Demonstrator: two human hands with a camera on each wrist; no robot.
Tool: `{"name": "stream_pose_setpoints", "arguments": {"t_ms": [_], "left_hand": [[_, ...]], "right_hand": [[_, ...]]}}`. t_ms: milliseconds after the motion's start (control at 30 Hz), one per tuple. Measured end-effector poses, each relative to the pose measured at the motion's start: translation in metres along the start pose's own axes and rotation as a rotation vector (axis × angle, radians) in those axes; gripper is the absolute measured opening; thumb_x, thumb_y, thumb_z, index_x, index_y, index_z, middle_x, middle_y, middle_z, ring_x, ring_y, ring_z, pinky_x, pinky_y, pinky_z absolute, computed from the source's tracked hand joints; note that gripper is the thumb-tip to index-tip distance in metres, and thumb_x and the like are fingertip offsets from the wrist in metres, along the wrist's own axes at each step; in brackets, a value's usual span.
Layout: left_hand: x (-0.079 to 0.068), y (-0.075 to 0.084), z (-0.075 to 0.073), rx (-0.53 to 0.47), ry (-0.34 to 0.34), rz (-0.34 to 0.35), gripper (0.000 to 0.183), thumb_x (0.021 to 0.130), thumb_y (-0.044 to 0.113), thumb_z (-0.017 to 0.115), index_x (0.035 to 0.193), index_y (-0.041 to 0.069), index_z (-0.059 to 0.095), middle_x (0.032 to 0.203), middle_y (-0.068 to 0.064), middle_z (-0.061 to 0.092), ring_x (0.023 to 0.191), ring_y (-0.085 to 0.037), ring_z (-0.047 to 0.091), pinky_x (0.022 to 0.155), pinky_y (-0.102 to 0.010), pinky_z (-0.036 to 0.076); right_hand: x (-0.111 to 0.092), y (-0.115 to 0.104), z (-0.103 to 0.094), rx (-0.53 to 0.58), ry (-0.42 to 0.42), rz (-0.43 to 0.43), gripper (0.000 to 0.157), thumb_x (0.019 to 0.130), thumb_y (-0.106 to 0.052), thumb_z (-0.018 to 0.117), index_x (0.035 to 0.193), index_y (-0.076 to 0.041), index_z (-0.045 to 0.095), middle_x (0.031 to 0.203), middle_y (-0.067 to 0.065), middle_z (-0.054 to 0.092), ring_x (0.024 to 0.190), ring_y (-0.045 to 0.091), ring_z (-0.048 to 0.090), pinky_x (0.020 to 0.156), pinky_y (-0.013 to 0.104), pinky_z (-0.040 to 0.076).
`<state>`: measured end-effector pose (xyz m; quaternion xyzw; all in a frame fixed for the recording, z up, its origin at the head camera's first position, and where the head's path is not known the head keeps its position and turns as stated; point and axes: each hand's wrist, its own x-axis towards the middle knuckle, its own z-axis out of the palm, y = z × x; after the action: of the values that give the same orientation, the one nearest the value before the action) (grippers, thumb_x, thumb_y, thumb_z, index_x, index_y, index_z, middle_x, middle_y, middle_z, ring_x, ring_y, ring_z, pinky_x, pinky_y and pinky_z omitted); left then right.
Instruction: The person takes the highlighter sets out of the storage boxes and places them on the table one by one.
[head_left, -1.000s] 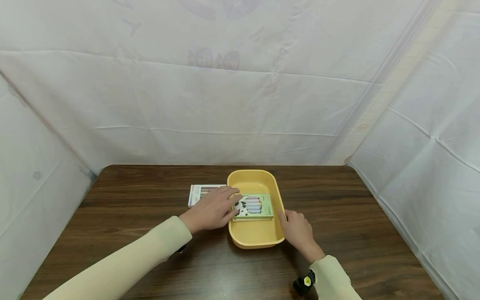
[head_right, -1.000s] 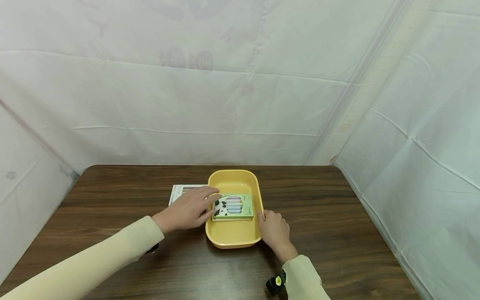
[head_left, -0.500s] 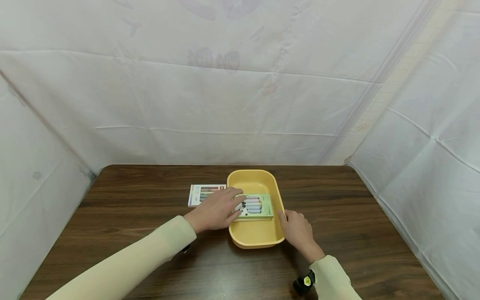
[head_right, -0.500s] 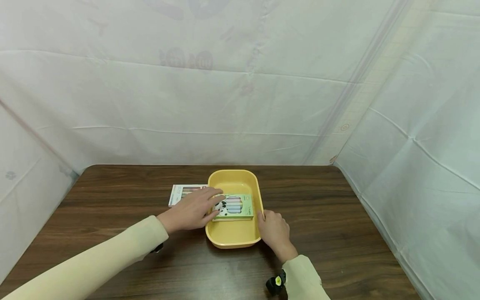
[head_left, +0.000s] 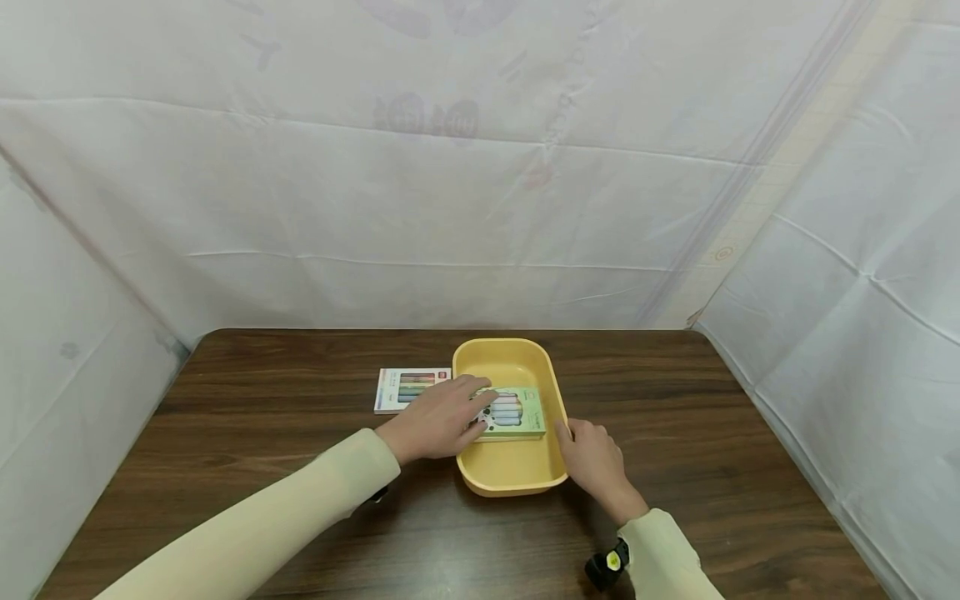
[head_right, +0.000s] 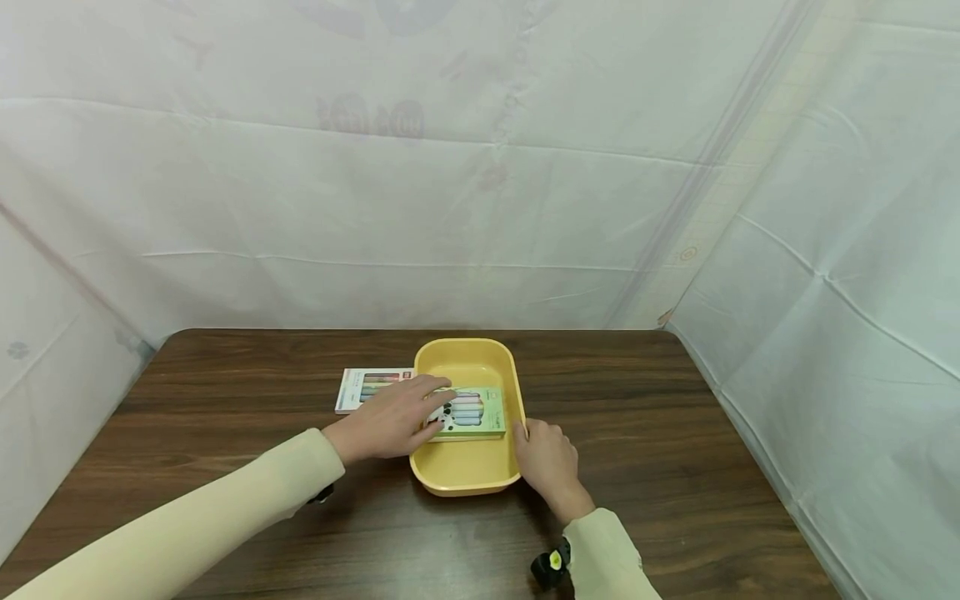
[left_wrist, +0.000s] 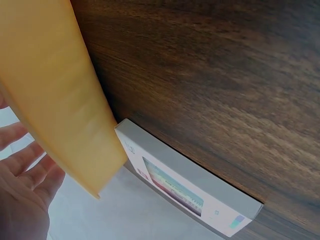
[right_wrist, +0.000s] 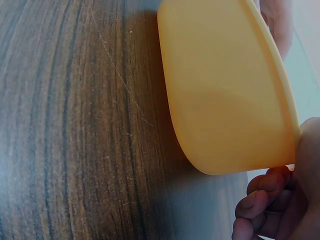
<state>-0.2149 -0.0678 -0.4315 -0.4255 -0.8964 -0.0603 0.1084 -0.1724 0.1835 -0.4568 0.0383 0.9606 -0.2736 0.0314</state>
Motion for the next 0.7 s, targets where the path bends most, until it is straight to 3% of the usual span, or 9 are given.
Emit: {"name": "stream_pose_setpoints", "arguments": {"t_ms": [367,700], "left_hand": [[0.008,0.004,0.001,-0.049,-0.089,-0.057,0.045,0.095,0.031,0.055,0.136,0.013,0.053,0.139,-0.009,0.053,0.127,-0.023,0.052,0.104,-0.039,0.045],[0.014,0.006,0.003,-0.047,-0.117,-0.071,0.047,0.094,0.033,0.056,0.137,0.013,0.052,0.137,-0.008,0.054,0.124,-0.023,0.053,0.101,-0.039,0.047]], "right_hand": [[0.0,0.0,0.0,0.002,0.002,-0.004,0.039,0.102,-0.033,0.044,0.071,-0.012,0.057,0.058,0.001,0.052,0.049,0.014,0.048,0.046,0.027,0.034],[0.0,0.0,0.0,-0.003,0.004,0.006,0.04,0.102,-0.033,0.044,0.069,-0.013,0.055,0.057,0.001,0.051,0.048,0.014,0.047,0.046,0.027,0.034]]}}
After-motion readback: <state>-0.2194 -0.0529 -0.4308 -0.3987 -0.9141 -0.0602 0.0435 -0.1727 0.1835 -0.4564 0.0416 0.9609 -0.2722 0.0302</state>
